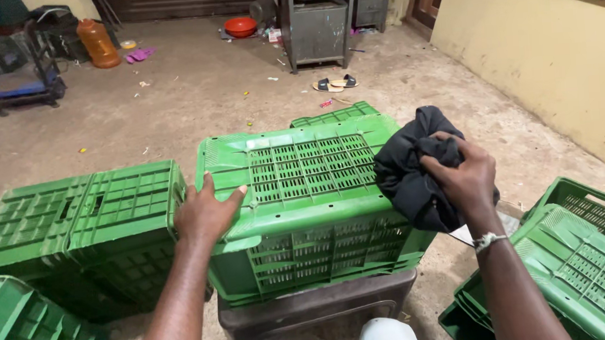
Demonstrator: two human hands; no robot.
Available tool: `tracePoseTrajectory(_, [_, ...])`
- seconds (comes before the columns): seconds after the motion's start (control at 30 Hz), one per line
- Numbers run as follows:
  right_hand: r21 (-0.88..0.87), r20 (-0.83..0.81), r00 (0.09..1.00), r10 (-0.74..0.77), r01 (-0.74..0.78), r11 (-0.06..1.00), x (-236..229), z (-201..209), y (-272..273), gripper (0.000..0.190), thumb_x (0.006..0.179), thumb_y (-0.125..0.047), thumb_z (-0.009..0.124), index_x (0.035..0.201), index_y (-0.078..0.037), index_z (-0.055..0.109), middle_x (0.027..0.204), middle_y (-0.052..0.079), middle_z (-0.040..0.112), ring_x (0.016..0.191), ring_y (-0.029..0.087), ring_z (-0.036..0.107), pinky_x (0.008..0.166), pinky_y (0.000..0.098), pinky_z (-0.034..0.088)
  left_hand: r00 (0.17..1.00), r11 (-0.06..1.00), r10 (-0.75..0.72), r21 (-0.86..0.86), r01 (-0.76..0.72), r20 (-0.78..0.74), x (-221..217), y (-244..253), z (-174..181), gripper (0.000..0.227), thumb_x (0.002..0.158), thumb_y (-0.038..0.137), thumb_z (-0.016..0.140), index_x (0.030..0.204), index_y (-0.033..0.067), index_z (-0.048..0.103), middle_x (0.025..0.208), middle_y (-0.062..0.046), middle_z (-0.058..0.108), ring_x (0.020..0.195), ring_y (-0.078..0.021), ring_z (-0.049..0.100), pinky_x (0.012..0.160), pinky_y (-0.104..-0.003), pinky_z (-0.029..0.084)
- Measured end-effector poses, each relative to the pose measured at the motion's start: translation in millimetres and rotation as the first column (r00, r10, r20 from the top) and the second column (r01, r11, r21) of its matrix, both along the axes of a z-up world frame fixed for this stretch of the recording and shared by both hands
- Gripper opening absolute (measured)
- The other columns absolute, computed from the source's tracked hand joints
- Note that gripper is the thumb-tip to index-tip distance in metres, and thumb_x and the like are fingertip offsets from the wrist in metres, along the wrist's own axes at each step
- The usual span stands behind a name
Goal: The person wipes the interior and exterior surfaces of green plastic crates using a dark cloth. The person turns the crate over and wipes multiple sides, then places the crate on a stack.
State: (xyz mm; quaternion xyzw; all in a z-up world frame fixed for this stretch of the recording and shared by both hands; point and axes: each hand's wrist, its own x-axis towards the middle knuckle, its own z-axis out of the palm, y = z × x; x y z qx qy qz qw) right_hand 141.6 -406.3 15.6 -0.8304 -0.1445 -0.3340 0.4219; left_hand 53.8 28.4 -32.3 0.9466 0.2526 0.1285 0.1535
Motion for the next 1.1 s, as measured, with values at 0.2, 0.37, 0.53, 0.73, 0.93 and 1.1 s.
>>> tracePoseTrajectory(0.2, [-0.01, 0.002, 0.996, -0.09, 0.09, 0.996, 59.3, -6.6, 22.4, 0.048, 0.075, -0.037, 0.085, 0.113, -0.009, 0.079, 0.096, 0.018, 0.077, 0.087, 0.026, 0.076, 0.082, 0.037, 0.058, 0.997, 0.999, -0.022, 0.033, 0.02, 0.073, -3.3, -2.6, 2.6, 0.101, 0.078, 0.08, 0.062, 0.154, 0.0154, 0.047, 0.143, -0.031, 0.053, 0.125, -0.0461, 0.061, 0.1, -0.054, 0.053])
tracePoseTrajectory(0.37, [-0.09, 0.002, 0.985, -0.174, 0.174, 0.981, 134.4, -10.9, 41.6, 0.061, 0.072, -0.046, 0.089, 0.112, -0.001, 0.077, 0.099, 0.024, 0.075, 0.091, 0.038, 0.074, 0.083, 0.0445, 0.057, 0.999, 0.999, -0.019, 0.03, 0.018, 0.037, -9.0, -3.2, 12.8, 0.098, 0.078, 0.077, 0.063, 0.153, 0.0153, 0.046, 0.143, -0.032, 0.05, 0.123, -0.0472, 0.059, 0.096, -0.056, 0.053])
tracePoseTrajectory(0.53, [-0.065, -0.041, 0.974, -0.225, 0.222, 0.973, 188.9, -19.0, 45.2, 0.063, 0.072, -0.048, 0.087, 0.114, -0.002, 0.077, 0.098, 0.027, 0.074, 0.092, 0.04, 0.073, 0.085, 0.0467, 0.057, 0.999, 0.999, -0.026, 0.02, 0.025, 0.021, -8.5, -7.3, 14.9, 0.098, 0.079, 0.076, 0.064, 0.154, 0.0156, 0.046, 0.144, -0.032, 0.05, 0.123, -0.047, 0.061, 0.098, -0.056, 0.052])
tracePoseTrajectory(0.73, [0.0, 0.06, 0.998, -0.004, 0.004, 1.0, 203.7, -19.7, 93.1, 0.055, 0.072, -0.038, 0.089, 0.111, -0.001, 0.078, 0.099, 0.024, 0.076, 0.091, 0.033, 0.075, 0.085, 0.0407, 0.057, 0.999, 1.0, -0.022, 0.013, 0.021, 0.043, -11.3, -9.6, 17.1, 0.097, 0.079, 0.072, 0.065, 0.153, 0.0136, 0.044, 0.14, -0.031, 0.052, 0.12, -0.0469, 0.062, 0.096, -0.057, 0.053])
tracePoseTrajectory(0.93, [0.16, -0.038, 0.903, 0.429, -0.418, 0.894, 197.6, -13.7, 166.2, 0.043, 0.075, -0.022, 0.087, 0.111, 0.0, 0.077, 0.1, 0.012, 0.079, 0.089, 0.015, 0.074, 0.084, 0.0299, 0.058, 0.998, 1.0, -0.027, 0.012, 0.027, 0.05, -12.2, -12.9, 18.3, 0.096, 0.081, 0.07, 0.065, 0.153, 0.0116, 0.043, 0.139, -0.033, 0.05, 0.113, -0.0475, 0.064, 0.09, -0.055, 0.056])
tracePoseTrajectory(1.1, [0.16, 0.005, 0.736, 0.677, -0.669, 0.726, 183.0, -17.1, 257.7, 0.043, 0.076, -0.02, 0.089, 0.111, 0.001, 0.076, 0.103, 0.008, 0.079, 0.091, 0.012, 0.071, 0.088, 0.0292, 0.059, 0.996, 1.0, -0.009, 0.012, 0.008, 0.085, -12.4, -14.6, 16.0, 0.091, 0.082, 0.066, 0.065, 0.153, 0.0112, 0.044, 0.139, -0.031, 0.05, 0.11, -0.047, 0.065, 0.088, -0.057, 0.055])
